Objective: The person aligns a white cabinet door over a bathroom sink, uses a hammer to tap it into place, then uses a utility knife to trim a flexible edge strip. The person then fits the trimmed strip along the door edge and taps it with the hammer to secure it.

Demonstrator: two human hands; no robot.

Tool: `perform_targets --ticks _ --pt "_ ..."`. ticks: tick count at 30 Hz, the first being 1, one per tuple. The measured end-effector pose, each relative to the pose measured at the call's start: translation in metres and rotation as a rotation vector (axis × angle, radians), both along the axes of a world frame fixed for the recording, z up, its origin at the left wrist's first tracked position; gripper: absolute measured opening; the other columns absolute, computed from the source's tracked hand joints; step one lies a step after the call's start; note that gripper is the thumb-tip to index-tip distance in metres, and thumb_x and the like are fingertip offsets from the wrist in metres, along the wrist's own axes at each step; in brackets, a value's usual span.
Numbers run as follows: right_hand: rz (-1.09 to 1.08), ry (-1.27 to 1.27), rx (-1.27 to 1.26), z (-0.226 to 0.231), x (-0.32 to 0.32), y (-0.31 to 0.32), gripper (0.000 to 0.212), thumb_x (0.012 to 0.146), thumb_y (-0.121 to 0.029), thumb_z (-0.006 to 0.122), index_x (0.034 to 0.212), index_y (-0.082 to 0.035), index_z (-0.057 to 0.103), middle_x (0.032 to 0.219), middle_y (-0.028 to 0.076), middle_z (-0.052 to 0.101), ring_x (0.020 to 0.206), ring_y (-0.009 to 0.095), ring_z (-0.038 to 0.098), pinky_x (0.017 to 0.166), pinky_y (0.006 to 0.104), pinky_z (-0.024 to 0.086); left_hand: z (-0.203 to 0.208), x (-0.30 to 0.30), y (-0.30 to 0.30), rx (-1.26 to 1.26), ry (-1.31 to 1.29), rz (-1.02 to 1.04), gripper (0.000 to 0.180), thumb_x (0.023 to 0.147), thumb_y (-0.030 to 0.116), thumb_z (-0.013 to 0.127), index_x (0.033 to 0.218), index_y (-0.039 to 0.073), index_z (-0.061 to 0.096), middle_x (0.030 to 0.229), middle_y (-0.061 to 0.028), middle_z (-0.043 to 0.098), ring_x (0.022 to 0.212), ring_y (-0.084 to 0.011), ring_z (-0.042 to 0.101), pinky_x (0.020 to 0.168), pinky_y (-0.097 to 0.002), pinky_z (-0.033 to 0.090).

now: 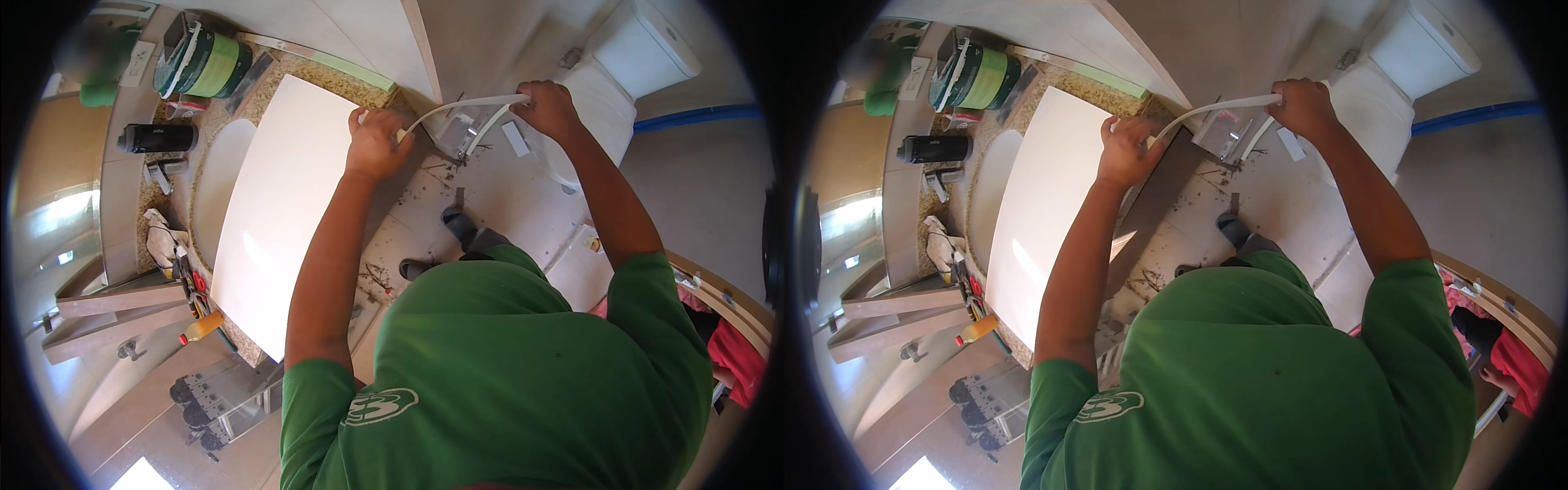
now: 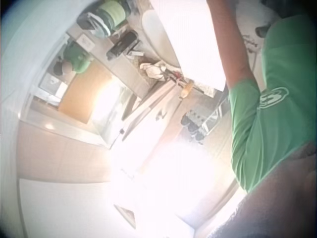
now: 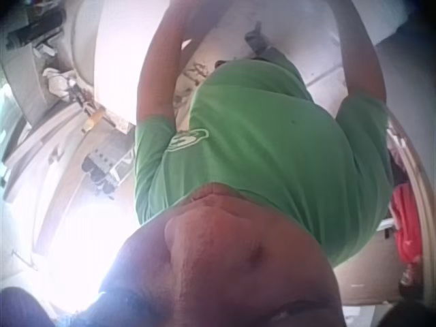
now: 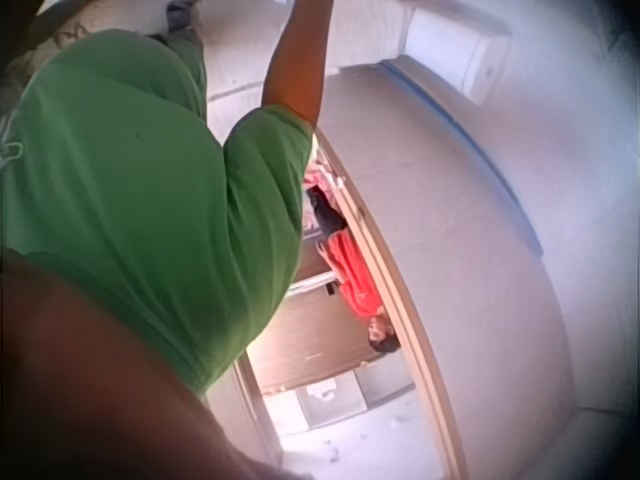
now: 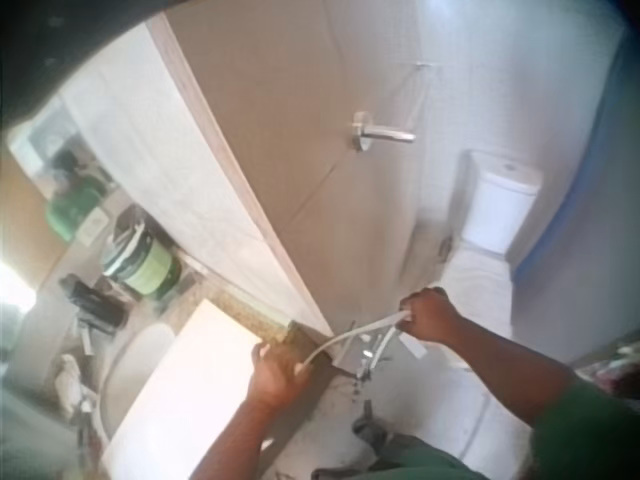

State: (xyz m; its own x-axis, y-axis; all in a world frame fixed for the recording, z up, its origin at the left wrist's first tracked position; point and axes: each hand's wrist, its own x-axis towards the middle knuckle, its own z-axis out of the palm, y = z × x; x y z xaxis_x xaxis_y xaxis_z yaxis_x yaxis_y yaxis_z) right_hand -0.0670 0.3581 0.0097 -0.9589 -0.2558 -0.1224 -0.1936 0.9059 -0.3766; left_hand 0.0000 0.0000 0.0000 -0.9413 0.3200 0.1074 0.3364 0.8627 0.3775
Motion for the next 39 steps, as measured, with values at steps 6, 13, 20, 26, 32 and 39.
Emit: perform_targets --ticks 6,13,20,26,32,39 --pt "0.036 0.195 -0.003 -0.008 0.004 0.002 0.032 0.084 -0.024 0.083 0.110 -0.007 0.076 0.106 0.012 0.074 0.106 0.032 0.067 0.097 0.0478 0.050 0.004 0.005 -0.001 -0.102 0.005 -0.042 0.020 0.087 0.026 0.075 0.103 0.013 0.074 0.120 -0.0027 0.072 0.123 -0.0248 0.062 0.120 -0.0546 0.027" --pt "0.065 0.346 -0.076 -0.028 -0.001 0.002 0.055 0.085 -0.017 0.082 0.137 -0.011 0.066 0.141 0.018 0.063 0.143 0.045 0.047 0.119 0.0491 0.041 0.007 0.003 -0.001 -0.080 -0.035 -0.035 0.020 0.087 0.025 0.077 0.102 0.012 0.073 0.118 -0.0043 0.072 0.127 -0.0250 0.062 0.120 -0.0551 0.026" --pt "0.007 0.584 -0.221 -0.045 0.012 0.007 0.074 0.087 -0.015 0.076 0.156 -0.016 0.050 0.157 0.028 0.045 0.146 0.050 0.040 0.121 0.0555 0.038 0.006 0.002 -0.002 -0.068 -0.053 -0.035 0.022 0.087 0.025 0.077 0.104 0.012 0.073 0.117 -0.0050 0.072 0.127 -0.0256 0.062 0.121 -0.0548 0.025" --pt "0.035 0.263 -0.425 -0.090 0.077 -0.002 0.061 0.090 -0.016 0.075 0.148 -0.008 0.057 0.146 0.024 0.055 0.134 0.041 0.054 0.113 0.0472 0.046 0.004 0.001 -0.012 -0.020 0.005 -0.089 0.027 0.086 0.027 0.078 0.110 0.015 0.075 0.122 -0.0070 0.071 0.132 -0.0233 0.059 0.124 -0.0557 0.022" --pt "0.063 -0.311 -0.800 -0.112 0.135 -0.058 0.045 0.099 -0.024 0.074 0.138 -0.005 0.064 0.124 0.014 0.071 0.103 0.020 0.072 0.085 0.0315 0.056 0.001 -0.001 -0.008 -0.048 -0.053 -0.075 0.029 0.086 0.029 0.078 0.109 0.012 0.075 0.119 -0.0063 0.072 0.132 -0.0231 0.059 0.124 -0.0572 0.024" --pt "-0.175 -0.910 -1.175 -0.066 0.140 -0.145 0.052 0.109 -0.031 0.060 0.151 -0.002 0.053 0.147 0.014 0.061 0.128 0.025 0.063 0.105 0.0412 0.051 0.015 0.000 -0.007 -0.052 -0.090 -0.074 0.040 0.093 0.034 0.075 0.123 0.008 0.072 0.137 -0.0103 0.067 0.143 -0.0262 0.053 0.127 -0.0552 0.024"
